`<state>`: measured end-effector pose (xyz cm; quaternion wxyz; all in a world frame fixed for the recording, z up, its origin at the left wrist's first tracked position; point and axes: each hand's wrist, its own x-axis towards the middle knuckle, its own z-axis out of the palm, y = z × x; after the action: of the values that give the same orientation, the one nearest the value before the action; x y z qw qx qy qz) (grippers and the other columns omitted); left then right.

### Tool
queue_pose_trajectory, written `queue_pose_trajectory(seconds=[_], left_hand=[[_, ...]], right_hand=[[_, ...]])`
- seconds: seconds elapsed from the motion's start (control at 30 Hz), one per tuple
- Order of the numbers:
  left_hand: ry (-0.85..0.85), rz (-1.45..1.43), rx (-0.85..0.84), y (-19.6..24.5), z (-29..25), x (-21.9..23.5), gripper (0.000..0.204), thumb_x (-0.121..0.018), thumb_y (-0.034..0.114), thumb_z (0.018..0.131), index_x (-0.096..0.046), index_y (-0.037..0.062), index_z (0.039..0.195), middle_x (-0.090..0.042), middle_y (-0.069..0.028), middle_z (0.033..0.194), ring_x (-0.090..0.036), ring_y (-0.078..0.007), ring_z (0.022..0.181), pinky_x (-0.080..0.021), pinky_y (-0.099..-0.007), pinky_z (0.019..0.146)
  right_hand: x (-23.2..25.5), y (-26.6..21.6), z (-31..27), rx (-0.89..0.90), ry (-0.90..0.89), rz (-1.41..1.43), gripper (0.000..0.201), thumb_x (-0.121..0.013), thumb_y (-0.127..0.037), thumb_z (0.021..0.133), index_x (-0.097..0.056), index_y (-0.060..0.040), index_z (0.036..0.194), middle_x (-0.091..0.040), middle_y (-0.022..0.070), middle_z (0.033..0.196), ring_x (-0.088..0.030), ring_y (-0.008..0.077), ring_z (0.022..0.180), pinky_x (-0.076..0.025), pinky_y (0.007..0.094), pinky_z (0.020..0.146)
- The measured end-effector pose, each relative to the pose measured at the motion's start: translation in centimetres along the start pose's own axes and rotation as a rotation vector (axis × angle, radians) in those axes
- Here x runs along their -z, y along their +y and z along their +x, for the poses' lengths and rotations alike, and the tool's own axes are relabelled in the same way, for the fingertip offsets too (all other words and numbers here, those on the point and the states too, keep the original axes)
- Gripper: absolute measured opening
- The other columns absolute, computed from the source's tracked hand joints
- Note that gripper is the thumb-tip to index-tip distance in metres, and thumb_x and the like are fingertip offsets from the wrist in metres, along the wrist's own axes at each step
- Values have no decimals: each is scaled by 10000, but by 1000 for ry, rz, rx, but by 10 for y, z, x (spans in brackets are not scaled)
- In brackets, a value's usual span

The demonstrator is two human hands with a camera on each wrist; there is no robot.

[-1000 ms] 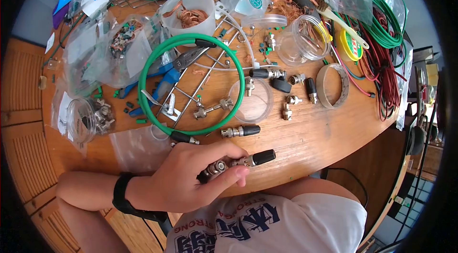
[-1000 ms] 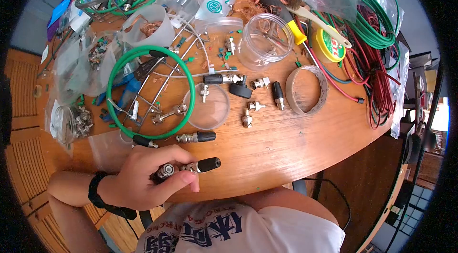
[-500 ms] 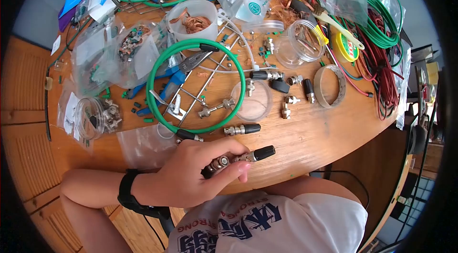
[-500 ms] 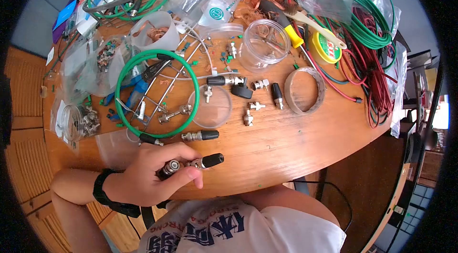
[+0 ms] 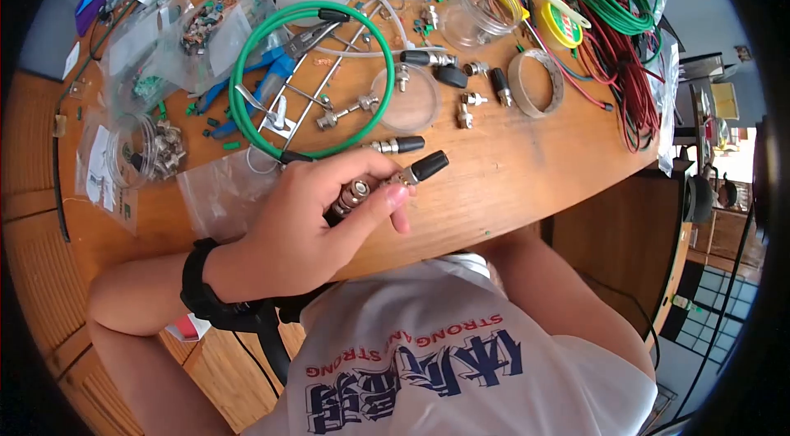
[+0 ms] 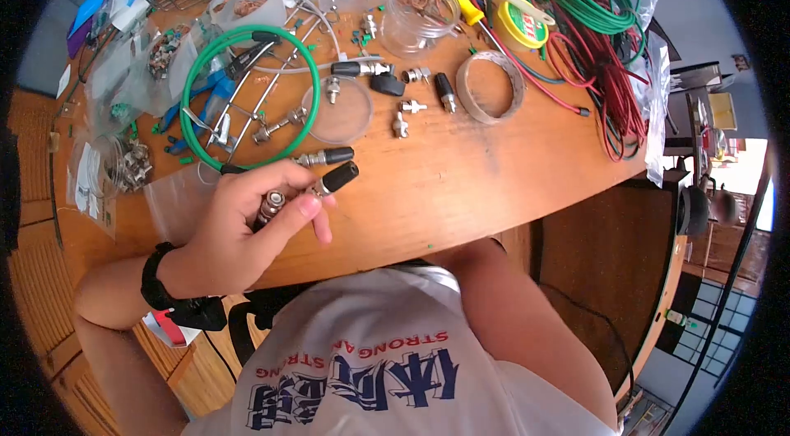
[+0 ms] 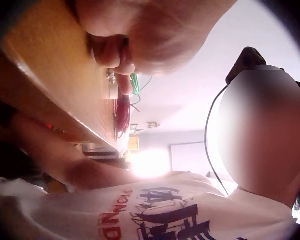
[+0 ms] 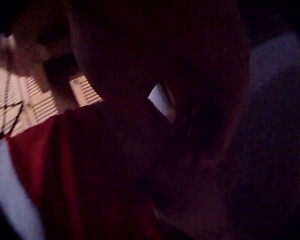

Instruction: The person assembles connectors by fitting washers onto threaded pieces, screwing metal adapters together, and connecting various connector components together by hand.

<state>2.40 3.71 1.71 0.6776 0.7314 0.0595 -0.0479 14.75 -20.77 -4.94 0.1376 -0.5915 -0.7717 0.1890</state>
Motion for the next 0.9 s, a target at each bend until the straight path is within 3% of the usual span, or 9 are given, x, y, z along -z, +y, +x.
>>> queue_pose_trajectory(seconds=[0.13, 0.17, 0.37, 0.43, 0.5, 0.6, 0.63, 0.73, 0.9], left_hand=[[8, -52, -41, -6, 0, -2, 117, -613, 75, 1039, -635, -29, 1088, -724, -18, 854, -441, 25, 626, -341, -188, 563], [0, -38, -30, -1, 0, -1, 104, -637, 58, 1023, -633, -29, 1080, -730, -19, 860, -521, 23, 674, -364, -180, 578], [-6, 15, -58, -7, 1, -1, 90, -693, 12, 976, -641, -27, 1039, -758, -47, 902, -662, -18, 799, -432, -182, 611], [-6, 69, -31, -2, 1, 1, 95, -700, 12, 970, -641, -29, 1032, -761, -59, 902, -663, -24, 798, -439, -187, 612], [-19, 124, -15, -2, 2, -1, 100, -707, 11, 965, -641, -31, 1026, -765, -71, 902, -665, -31, 796, -445, -192, 612], [5, -36, 19, -5, 2, -4, 90, -700, 9, 965, -643, -31, 1023, -770, -83, 891, -674, -31, 811, -442, -193, 609], [4, -26, -7, -7, 2, -3, 81, -692, 15, 971, -644, -30, 1019, -771, -86, 889, -671, -34, 792, -443, -197, 606], [4, 34, -51, -8, 1, 1, 73, -680, 32, 981, -647, -26, 1011, -773, -86, 881, -652, -35, 746, -444, -206, 604], [24, 47, -137, -8, 2, 3, 88, -683, 57, 981, -661, -14, 1029, -787, -48, 863, -601, -11, 672, -426, -198, 582]], right_hand=[[4, -13, -11, -24, -17, -10, 222, -507, -68, 991, -598, 24, 1172, -673, 245, 1020, -656, 375, 1090, -511, 458, 942], [5, -15, -14, -27, -23, -9, 223, -507, -68, 991, -598, 24, 1173, -673, 245, 1022, -655, 375, 1091, -511, 458, 943], [11, -24, -15, -16, -71, 18, 227, -506, -69, 993, -597, 22, 1180, -672, 245, 1031, -654, 373, 1101, -509, 456, 949], [73, -27, -30, -251, -638, 732, 300, -547, -94, 1003, -585, 10, 1282, -688, 242, 1113, -668, 378, 1114, -528, 451, 946], [140, -23, -5, -202, -795, 773, 279, -649, -135, 983, -651, -1, 1228, -720, 208, 1061, -723, 343, 961, -580, 425, 814], [178, -28, 7, -330, 18, 124, 205, -823, -231, 866, -761, -60, 961, -722, 88, 815, -689, 260, 650, -546, 365, 558], [180, -15, 17, -250, 187, 13, 304, -857, -245, 811, -759, -38, 1012, -707, 96, 826, -683, 249, 667, -530, 349, 556], [162, 13, 52, -36, 322, -167, 342, -866, -239, 772, -753, -17, 1008, -678, 87, 813, -646, 224, 630, -484, 346, 510], [134, 42, 58, 189, 291, -87, 349, -853, -225, 752, -741, 6, 987, -646, 70, 797, -592, 192, 587, -422, 326, 472]])
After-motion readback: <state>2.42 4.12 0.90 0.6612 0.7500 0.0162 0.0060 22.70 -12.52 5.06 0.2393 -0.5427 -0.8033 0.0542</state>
